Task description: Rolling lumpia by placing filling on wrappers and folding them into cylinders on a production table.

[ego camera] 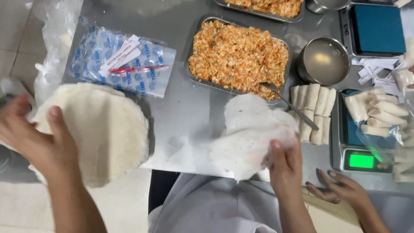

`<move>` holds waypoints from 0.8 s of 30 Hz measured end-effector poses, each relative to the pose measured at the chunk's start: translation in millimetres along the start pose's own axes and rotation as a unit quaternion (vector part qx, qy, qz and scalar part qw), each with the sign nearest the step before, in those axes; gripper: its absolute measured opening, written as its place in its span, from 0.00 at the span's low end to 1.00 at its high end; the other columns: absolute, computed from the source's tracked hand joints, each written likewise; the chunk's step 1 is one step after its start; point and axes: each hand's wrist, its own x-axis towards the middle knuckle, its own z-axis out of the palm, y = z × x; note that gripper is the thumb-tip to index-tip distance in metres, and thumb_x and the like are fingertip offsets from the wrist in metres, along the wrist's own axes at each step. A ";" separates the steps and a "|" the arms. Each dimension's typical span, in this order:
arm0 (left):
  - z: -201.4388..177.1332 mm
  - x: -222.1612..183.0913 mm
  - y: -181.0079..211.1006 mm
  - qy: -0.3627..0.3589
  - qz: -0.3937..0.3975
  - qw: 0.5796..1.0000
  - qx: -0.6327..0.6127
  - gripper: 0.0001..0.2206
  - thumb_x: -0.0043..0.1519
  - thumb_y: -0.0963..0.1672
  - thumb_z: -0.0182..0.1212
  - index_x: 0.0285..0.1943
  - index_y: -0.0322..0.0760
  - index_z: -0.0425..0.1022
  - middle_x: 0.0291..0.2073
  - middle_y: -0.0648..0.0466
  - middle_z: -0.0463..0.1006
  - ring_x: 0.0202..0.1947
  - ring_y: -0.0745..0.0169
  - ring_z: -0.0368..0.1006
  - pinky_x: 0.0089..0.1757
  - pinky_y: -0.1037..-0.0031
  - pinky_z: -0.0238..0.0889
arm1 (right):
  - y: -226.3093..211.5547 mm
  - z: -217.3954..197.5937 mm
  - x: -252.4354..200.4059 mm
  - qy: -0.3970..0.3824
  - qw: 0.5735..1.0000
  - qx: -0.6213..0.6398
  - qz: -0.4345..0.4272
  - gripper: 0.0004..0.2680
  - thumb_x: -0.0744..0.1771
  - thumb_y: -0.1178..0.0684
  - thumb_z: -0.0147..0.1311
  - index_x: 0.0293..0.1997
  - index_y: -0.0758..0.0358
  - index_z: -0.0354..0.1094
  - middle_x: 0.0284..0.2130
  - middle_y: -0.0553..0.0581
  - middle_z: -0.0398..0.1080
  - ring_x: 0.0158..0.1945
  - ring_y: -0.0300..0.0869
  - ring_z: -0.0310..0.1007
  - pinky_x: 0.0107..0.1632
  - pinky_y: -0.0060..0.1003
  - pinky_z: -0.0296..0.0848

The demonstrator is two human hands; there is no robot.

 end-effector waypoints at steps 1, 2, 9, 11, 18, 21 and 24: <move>7.4 -5.8 17.9 -0.024 -0.086 0.993 -0.082 0.22 0.79 0.47 0.52 0.69 0.18 0.64 0.59 0.30 0.69 0.55 0.29 0.65 0.52 0.51 0.56 | 9.7 -11.0 -8.4 -0.001 0.997 0.032 0.073 0.16 0.70 0.46 0.45 0.64 0.61 0.61 0.36 0.53 0.62 0.37 0.37 0.61 0.42 0.34 0.67; 14.8 -11.9 36.0 -0.053 -0.169 0.970 -0.168 0.20 0.74 0.43 0.57 0.69 0.24 0.61 0.61 0.36 0.66 0.58 0.39 0.63 0.54 0.57 0.55 | 19.8 -21.9 -16.7 -0.002 0.987 0.065 0.145 0.18 0.70 0.45 0.44 0.68 0.58 0.60 0.23 0.51 0.55 0.24 0.36 0.54 0.31 0.36 0.67; 77.6 -81.6 181.0 -0.299 0.068 0.885 -0.350 0.10 0.66 0.48 0.59 0.52 0.44 0.77 0.46 0.57 0.79 0.52 0.49 0.69 0.55 0.58 0.58 | -2.9 -87.6 4.0 -0.105 0.869 -0.423 0.233 0.12 0.68 0.41 0.48 0.52 0.35 0.80 0.22 0.42 0.83 0.26 0.30 0.79 0.38 0.24 0.72; 101.6 -83.3 197.3 -0.306 0.185 0.896 -0.265 0.10 0.68 0.51 0.58 0.50 0.48 0.79 0.43 0.60 0.78 0.49 0.55 0.67 0.42 0.60 0.56 | -23.4 -76.2 50.9 -0.047 0.846 -0.489 -0.205 0.03 0.71 0.52 0.57 0.45 0.55 0.74 0.33 0.56 0.70 0.42 0.55 0.66 0.50 0.48 0.62; 73.4 -105.3 148.6 -0.362 0.114 0.888 -0.258 0.08 0.66 0.51 0.58 0.49 0.55 0.80 0.39 0.63 0.80 0.48 0.60 0.70 0.47 0.65 0.55 | 23.9 -57.5 139.4 -0.030 0.636 -0.721 -0.275 0.12 0.66 0.51 0.58 0.55 0.48 0.66 0.32 0.48 0.74 0.51 0.50 0.72 0.47 0.45 0.68; 76.3 -88.5 130.4 -0.383 0.037 0.879 -0.282 0.12 0.61 0.50 0.63 0.52 0.56 0.80 0.40 0.65 0.81 0.48 0.59 0.72 0.45 0.67 0.61 | -47.2 -64.5 114.5 -0.056 0.643 -0.723 -0.247 0.12 0.70 0.52 0.53 0.60 0.42 0.72 0.30 0.50 0.76 0.34 0.48 0.79 0.34 0.39 0.77; 109.0 -58.2 135.2 -0.330 0.000 0.908 -0.256 0.14 0.61 0.49 0.66 0.54 0.46 0.79 0.43 0.54 0.79 0.47 0.49 0.73 0.47 0.63 0.64 | -66.3 -45.1 117.5 -0.102 0.692 -0.676 -0.232 0.13 0.70 0.55 0.52 0.59 0.44 0.76 0.34 0.56 0.78 0.35 0.52 0.80 0.35 0.40 0.79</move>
